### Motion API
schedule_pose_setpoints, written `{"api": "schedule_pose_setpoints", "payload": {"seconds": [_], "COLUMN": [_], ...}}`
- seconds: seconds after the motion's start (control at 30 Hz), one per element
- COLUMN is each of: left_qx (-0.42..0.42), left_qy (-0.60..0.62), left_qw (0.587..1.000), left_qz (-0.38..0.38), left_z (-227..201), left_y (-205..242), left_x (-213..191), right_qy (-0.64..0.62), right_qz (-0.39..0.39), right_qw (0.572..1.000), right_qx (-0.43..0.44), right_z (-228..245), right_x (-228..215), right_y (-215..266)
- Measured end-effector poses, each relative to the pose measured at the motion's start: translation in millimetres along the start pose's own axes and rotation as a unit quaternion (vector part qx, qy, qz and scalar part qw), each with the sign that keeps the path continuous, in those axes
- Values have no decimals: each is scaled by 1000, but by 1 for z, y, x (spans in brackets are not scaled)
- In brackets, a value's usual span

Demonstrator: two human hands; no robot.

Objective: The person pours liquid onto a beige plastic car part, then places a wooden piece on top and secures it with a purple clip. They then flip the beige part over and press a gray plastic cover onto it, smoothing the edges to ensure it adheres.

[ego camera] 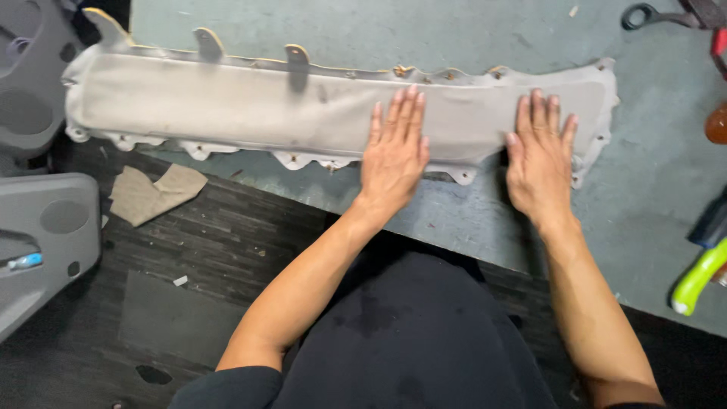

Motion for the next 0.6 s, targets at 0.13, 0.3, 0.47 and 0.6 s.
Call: {"api": "schedule_pose_setpoints", "payload": {"seconds": [0.13, 0.3, 0.47, 0.6], "left_qx": [-64, -124, -91, -79], "left_qy": [-15, -29, -27, 5], "left_qw": [998, 992, 995, 997], "left_qz": [9, 7, -16, 6], "left_z": [55, 86, 51, 27], "left_y": [27, 44, 32, 32], "left_x": [-8, -16, -15, -6], "right_qy": [-10, -29, -43, -49], "right_qz": [-11, -14, 3, 42], "right_qw": [1000, 999, 999, 996], "right_qx": [8, 9, -13, -54], "right_z": [5, 12, 31, 51], "right_x": [2, -1, 7, 26], "right_y": [2, -1, -4, -6]}}
Point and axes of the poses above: each hand's wrist, its own y-axis away from the middle knuckle, its own x-axis out of the palm, z = x × y, the point moved 4 cm from there along -y, towards the middle knuckle, and after that the axes turned 12 degrees about -y, right-handed, at the moved point
